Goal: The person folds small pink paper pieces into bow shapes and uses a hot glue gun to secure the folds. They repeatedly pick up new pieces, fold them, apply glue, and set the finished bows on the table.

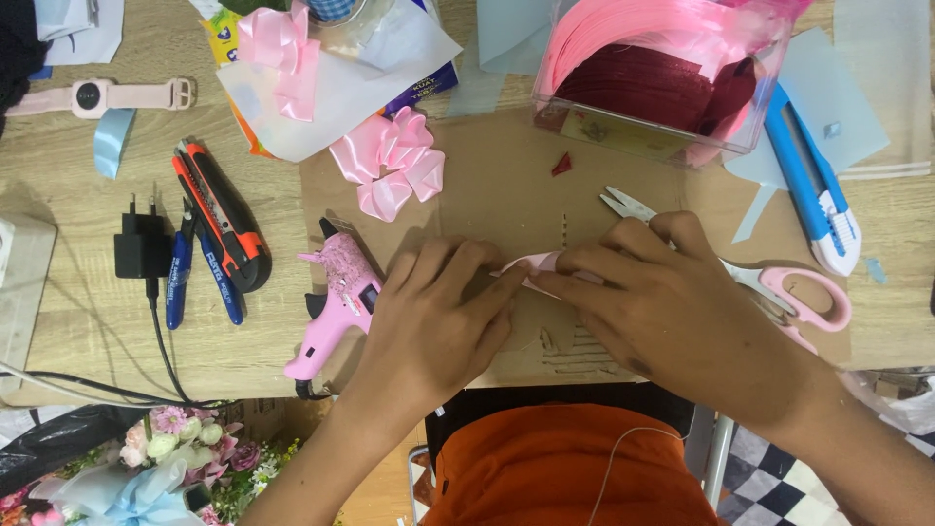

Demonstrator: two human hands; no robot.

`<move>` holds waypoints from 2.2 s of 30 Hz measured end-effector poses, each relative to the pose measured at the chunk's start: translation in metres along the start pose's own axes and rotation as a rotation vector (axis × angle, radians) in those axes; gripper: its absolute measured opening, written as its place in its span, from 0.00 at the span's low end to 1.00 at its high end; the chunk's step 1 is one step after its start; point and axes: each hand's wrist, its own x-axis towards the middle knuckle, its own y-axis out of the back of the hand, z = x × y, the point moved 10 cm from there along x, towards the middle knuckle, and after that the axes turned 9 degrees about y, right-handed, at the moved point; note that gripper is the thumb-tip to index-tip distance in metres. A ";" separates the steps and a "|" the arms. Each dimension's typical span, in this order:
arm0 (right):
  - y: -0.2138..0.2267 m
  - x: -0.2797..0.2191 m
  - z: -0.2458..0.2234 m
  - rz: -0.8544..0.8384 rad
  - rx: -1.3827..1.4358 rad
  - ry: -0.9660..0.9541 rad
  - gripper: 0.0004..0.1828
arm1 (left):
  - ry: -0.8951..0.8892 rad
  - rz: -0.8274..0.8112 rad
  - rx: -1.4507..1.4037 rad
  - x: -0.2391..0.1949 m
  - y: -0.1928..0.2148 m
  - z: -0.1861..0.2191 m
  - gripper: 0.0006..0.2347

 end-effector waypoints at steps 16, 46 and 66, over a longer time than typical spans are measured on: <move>0.003 0.005 -0.003 0.013 -0.078 -0.003 0.18 | 0.025 0.054 -0.064 0.002 0.013 -0.002 0.06; 0.013 -0.008 0.012 0.081 0.122 -0.193 0.14 | -0.049 0.098 -0.083 -0.001 0.015 0.009 0.02; 0.026 -0.033 0.029 0.362 0.765 -0.767 0.03 | 0.780 -0.133 -0.807 -0.010 -0.007 -0.027 0.03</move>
